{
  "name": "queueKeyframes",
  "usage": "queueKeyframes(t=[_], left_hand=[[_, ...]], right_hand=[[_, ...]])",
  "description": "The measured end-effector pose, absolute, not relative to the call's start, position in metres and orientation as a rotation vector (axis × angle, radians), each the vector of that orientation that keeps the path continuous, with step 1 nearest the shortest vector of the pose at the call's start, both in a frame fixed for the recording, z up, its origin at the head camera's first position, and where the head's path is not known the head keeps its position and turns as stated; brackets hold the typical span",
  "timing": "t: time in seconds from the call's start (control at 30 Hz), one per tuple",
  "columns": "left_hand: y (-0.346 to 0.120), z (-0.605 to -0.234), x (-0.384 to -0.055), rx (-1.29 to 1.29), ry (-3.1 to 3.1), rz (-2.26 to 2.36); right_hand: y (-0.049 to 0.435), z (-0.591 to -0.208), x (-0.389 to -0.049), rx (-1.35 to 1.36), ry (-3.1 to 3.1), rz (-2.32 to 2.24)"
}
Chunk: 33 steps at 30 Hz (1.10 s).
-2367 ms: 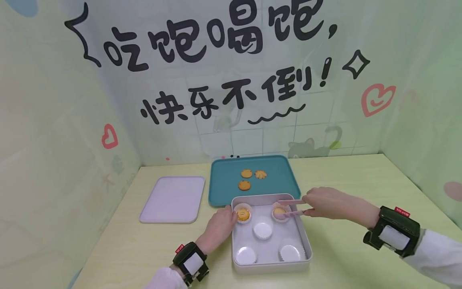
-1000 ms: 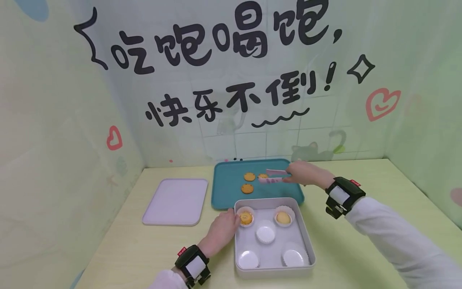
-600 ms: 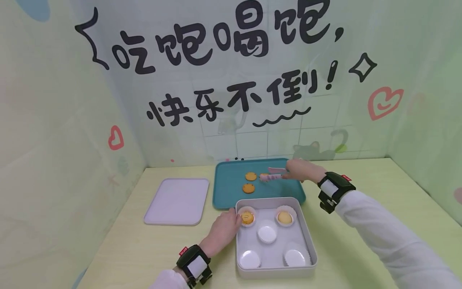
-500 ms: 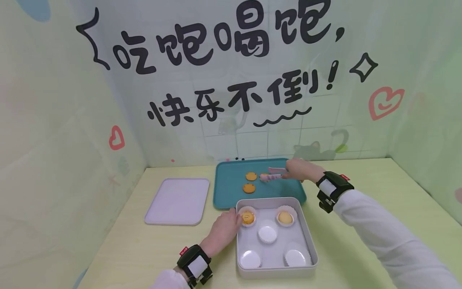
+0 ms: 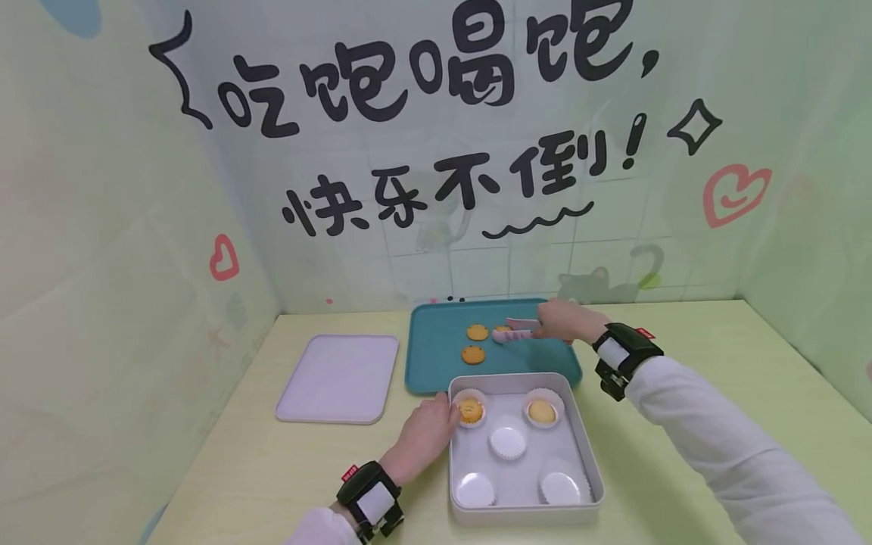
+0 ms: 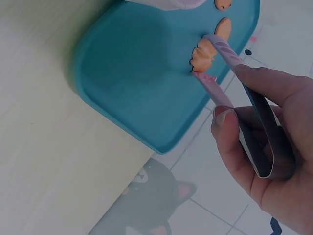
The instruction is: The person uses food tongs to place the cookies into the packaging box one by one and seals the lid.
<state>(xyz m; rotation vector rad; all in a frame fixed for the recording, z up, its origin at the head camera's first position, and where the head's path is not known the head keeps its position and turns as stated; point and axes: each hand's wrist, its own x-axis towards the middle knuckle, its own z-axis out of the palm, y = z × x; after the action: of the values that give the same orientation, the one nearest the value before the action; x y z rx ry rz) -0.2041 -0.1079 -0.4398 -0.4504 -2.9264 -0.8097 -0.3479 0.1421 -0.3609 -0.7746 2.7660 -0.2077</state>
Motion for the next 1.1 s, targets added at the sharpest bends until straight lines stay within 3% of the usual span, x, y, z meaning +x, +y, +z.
queueKeyframes(t=[0.43, 0.77, 1.1], left_hand=[[-0.106, -0.438, -0.202, -0.457, -2.902, -0.772], [-0.106, -0.437, -0.201, -0.451, -2.904, -0.784], [-0.106, -0.438, -0.202, -0.441, -2.918, -0.783]], right_hand=[[0.15, -0.365, -0.345, -0.888, 2.772, -0.274], [0.159, -0.365, -0.339, -0.825, 2.77, -0.302], [0.173, -0.347, -0.314, -0.944, 2.798, -0.384]])
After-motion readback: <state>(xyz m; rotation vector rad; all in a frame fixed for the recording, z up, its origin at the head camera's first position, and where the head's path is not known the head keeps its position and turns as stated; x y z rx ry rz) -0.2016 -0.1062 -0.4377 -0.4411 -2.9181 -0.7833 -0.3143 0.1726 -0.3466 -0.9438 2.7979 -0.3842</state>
